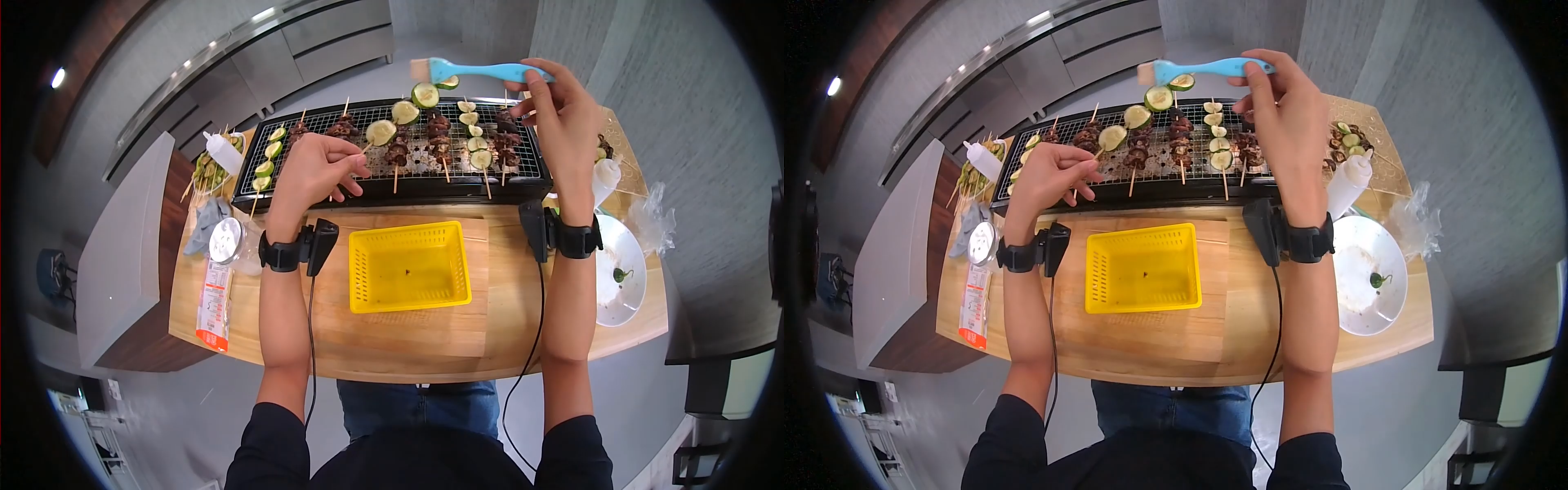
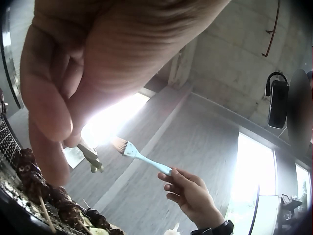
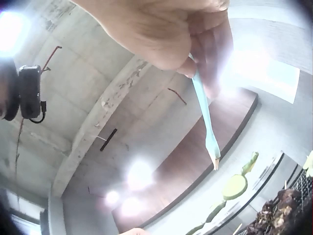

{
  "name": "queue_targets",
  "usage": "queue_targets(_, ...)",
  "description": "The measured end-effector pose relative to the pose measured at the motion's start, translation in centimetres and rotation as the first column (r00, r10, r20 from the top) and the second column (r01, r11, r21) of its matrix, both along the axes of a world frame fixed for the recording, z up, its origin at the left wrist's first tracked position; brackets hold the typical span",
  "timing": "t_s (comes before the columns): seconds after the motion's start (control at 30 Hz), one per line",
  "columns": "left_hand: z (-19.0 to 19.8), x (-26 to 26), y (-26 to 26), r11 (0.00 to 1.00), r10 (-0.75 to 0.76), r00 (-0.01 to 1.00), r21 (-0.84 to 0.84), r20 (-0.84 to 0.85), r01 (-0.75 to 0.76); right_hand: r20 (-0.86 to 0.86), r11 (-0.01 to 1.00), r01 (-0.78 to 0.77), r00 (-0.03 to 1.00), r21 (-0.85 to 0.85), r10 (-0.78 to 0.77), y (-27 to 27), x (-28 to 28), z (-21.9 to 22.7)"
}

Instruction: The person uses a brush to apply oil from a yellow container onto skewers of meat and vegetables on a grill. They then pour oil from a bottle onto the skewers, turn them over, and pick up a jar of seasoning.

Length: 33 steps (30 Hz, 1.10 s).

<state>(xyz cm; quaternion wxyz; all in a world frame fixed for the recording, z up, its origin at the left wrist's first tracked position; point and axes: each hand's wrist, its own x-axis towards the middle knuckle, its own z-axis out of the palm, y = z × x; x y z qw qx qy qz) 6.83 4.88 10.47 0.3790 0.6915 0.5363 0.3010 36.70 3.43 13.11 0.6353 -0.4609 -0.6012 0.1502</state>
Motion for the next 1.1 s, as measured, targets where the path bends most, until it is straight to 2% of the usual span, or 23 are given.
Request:
queue_targets(0.03,0.0,0.0,0.0,1.000,0.002,1.000,-0.001,0.004,-0.002,0.000,1.000,-0.001,1.000,0.000,0.001,-0.1,-0.2,0.0)
queue_targets(0.1,-0.2,-0.1,0.1,1.000,0.003,1.000,0.003,-0.004,-0.003,-0.009,0.985,-0.143,0.990,-0.100,0.143,-0.3,-0.6,0.1)
queue_targets(0.13,-0.2,-0.1,0.2,1.000,0.004,1.000,0.007,-0.011,-0.004,-0.009,0.985,-0.142,0.990,-0.100,0.142,-0.3,-0.8,0.0)
queue_targets(0.2,-0.2,0.0,0.1,1.000,0.004,1.000,0.005,-0.008,-0.004,0.056,0.959,-0.219,0.971,-0.181,0.233,-0.4,-1.1,0.0)
queue_targets(0.33,-0.2,0.0,0.0,1.000,0.000,1.000,0.015,-0.002,0.000,0.049,0.933,-0.296,0.949,-0.203,0.312,-0.4,-1.5,-0.3)
queue_targets(0.4,-0.1,0.0,0.0,1.000,0.003,1.000,0.025,-0.007,-0.003,0.101,0.946,-0.241,0.958,-0.214,0.267,-0.3,-1.4,-0.3)
queue_targets(0.63,-0.1,-0.2,0.1,1.000,0.004,1.000,0.028,0.001,-0.004,0.086,0.973,-0.144,0.983,-0.180,0.161,0.0,-0.3,-0.3)
queue_targets(0.7,-0.1,-0.2,0.2,1.000,0.007,1.000,0.029,0.000,-0.007,0.150,0.978,-0.088,0.982,-0.187,0.117,0.0,0.0,-0.2)
queue_targets(0.93,-0.2,-0.3,0.2,0.999,0.012,1.000,0.035,-0.011,-0.011,0.188,0.985,0.008,0.982,-0.171,0.025,0.2,0.3,-0.3)
queue_targets(1.1,-0.1,-0.2,0.1,1.000,0.007,1.000,0.031,-0.013,-0.007,0.220,0.989,0.132,0.969,-0.071,-0.113,0.3,0.4,-0.4)
